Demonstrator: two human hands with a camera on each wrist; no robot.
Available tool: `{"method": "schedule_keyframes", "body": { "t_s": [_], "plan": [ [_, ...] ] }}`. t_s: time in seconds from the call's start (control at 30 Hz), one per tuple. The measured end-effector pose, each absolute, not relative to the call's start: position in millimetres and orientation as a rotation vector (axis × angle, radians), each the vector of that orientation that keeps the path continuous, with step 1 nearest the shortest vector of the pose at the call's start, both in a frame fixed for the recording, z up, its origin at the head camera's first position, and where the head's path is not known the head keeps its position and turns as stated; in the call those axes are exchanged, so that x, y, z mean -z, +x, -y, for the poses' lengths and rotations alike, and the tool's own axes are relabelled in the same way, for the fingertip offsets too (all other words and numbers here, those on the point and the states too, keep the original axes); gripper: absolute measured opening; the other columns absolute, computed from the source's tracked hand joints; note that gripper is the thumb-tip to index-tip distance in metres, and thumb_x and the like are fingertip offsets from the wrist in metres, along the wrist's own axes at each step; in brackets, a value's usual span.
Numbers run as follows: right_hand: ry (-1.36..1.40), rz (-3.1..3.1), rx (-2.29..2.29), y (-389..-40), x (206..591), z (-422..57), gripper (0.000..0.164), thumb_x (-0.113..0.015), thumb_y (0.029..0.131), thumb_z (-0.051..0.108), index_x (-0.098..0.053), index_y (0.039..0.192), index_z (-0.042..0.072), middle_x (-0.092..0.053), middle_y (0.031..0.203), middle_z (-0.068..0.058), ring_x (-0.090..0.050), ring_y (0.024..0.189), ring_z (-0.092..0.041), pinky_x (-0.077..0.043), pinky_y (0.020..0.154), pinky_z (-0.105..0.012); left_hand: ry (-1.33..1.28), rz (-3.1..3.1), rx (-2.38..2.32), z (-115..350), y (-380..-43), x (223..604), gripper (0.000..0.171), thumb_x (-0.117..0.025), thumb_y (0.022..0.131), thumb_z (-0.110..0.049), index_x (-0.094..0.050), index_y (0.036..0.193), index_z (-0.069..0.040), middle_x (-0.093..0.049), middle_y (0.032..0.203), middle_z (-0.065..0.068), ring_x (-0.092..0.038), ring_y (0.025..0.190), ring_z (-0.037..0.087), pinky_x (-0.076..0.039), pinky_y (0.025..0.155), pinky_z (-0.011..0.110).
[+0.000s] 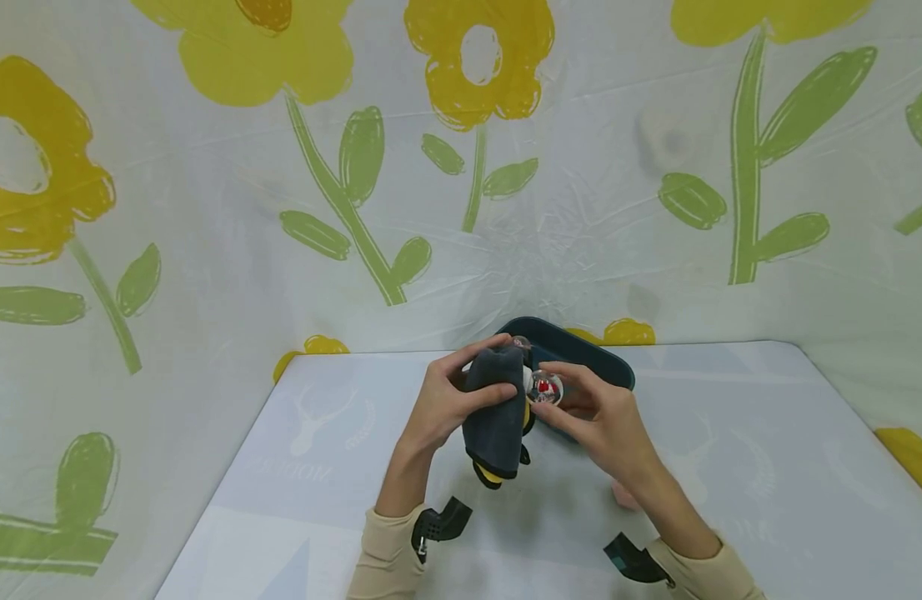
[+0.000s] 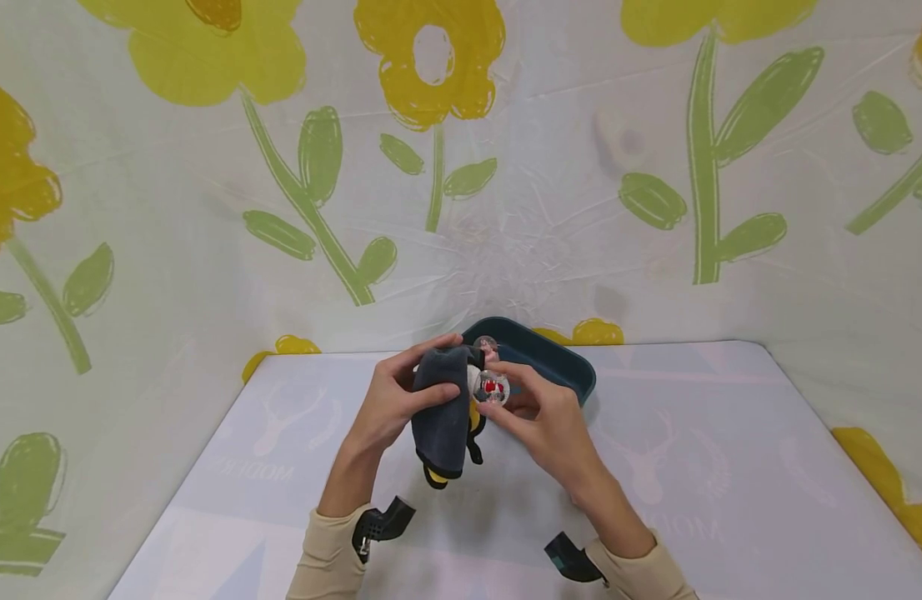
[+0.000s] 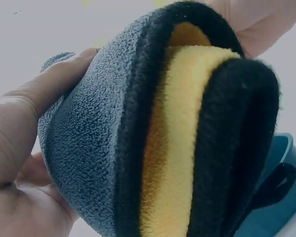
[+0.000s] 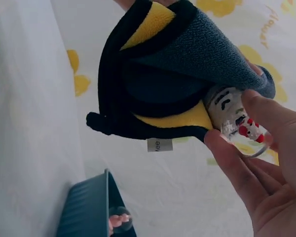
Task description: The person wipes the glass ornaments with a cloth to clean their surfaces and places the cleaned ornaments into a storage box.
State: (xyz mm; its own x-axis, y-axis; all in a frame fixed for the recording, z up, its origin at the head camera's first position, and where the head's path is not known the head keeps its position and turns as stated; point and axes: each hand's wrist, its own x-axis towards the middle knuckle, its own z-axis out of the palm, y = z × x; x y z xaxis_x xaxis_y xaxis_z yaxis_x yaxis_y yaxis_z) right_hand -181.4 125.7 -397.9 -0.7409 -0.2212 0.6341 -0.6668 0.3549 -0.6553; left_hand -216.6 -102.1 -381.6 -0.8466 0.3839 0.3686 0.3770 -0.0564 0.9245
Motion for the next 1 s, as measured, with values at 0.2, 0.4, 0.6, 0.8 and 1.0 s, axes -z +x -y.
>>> {"method": "schedule_keyframes", "body": {
  "t_s": [0.2,0.4,0.6,0.8,1.0],
  "plan": [
    [0.866,2.107,-1.278,-184.1,398.8,-125.1,0.056,-0.082,0.073,-0.003,-0.064,0.125,0.010,-0.069,0.118,-0.009,-0.071,0.089,-0.011,-0.057,0.078,-0.019,0.846,-2.126,-2.144,100.7,-216.5,381.7,0.055,-0.078,0.084,-0.013,-0.060,0.136,-0.021,-0.062,0.136,0.004,-0.071,0.102,0.024,-0.058,0.086,0.039],
    [0.929,2.051,-1.221,-184.6,398.5,-125.2,0.059,-0.082,0.068,-0.010,-0.065,0.121,0.007,-0.065,0.127,-0.012,-0.068,0.101,-0.017,-0.056,0.080,-0.019,0.822,-2.123,-2.153,98.8,-217.0,382.9,0.056,-0.078,0.084,-0.014,-0.060,0.136,-0.024,-0.058,0.141,0.004,-0.069,0.107,0.023,-0.058,0.088,0.039],
    [0.891,2.086,-1.213,-185.7,397.4,-125.6,0.059,-0.081,0.072,-0.006,-0.063,0.127,0.007,-0.067,0.124,-0.011,-0.070,0.091,-0.019,-0.056,0.081,-0.019,0.830,-2.129,-2.171,96.3,-216.8,383.4,0.057,-0.079,0.083,-0.016,-0.060,0.136,-0.024,-0.058,0.142,0.005,-0.069,0.107,0.023,-0.058,0.088,0.039],
    [0.781,2.146,-1.237,-186.2,398.8,-126.5,0.053,-0.079,0.079,0.003,-0.063,0.129,0.009,-0.072,0.109,-0.006,-0.067,0.076,-0.008,-0.057,0.073,-0.017,0.876,-2.174,-2.165,93.8,-217.3,384.9,0.057,-0.079,0.084,-0.014,-0.060,0.136,-0.023,-0.062,0.135,0.006,-0.071,0.097,0.023,-0.059,0.083,0.038],
    [0.618,2.262,-1.371,-184.6,400.8,-127.2,0.033,-0.066,0.093,0.011,-0.064,0.126,0.008,-0.073,0.086,-0.002,-0.069,0.069,-0.009,-0.057,0.065,-0.020,0.930,-2.233,-2.125,90.0,-218.3,388.2,0.061,-0.079,0.082,-0.008,-0.058,0.138,-0.019,-0.065,0.131,0.005,-0.070,0.093,0.019,-0.059,0.081,0.036]
  ]
}}
